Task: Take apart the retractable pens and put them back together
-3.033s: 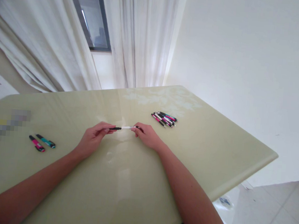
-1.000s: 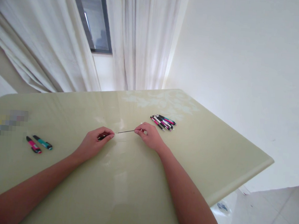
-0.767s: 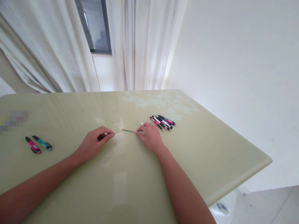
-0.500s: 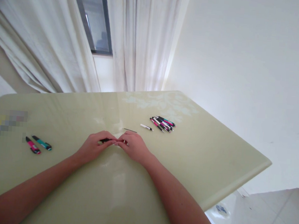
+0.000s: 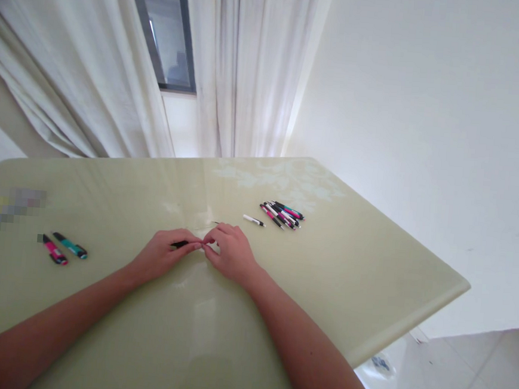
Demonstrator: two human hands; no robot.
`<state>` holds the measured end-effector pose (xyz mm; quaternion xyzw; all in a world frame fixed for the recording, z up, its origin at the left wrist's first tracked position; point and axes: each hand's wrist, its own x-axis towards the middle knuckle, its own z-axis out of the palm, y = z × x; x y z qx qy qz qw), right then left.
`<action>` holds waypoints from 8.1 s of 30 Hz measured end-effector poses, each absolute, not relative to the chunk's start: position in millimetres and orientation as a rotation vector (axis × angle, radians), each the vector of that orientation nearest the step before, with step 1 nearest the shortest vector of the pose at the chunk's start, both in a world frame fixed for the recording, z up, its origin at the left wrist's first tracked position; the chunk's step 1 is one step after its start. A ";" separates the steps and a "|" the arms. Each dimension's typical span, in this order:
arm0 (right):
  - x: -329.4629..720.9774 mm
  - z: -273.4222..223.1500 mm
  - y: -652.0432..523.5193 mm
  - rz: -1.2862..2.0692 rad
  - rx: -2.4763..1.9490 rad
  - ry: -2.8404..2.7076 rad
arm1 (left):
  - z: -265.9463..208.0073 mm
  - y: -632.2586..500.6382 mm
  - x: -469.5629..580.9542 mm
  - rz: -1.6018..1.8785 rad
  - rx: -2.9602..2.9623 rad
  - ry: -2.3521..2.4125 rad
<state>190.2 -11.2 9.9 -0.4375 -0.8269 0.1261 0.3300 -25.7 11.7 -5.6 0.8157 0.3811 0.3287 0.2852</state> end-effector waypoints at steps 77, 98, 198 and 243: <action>263.5 -14.4 41.1 0.265 -1.596 -1.564 | 8.8 83.7 39.5 0.803 2.154 1.077; 249.6 7.0 21.9 0.528 -1.284 -2.148 | -14.1 22.7 15.5 0.775 2.508 1.199; 231.6 3.4 14.4 0.397 -1.425 -1.905 | -10.1 20.7 12.3 0.967 2.050 1.215; 229.0 10.9 9.7 0.164 -1.446 -2.290 | -2.2 27.7 7.2 1.275 1.576 1.162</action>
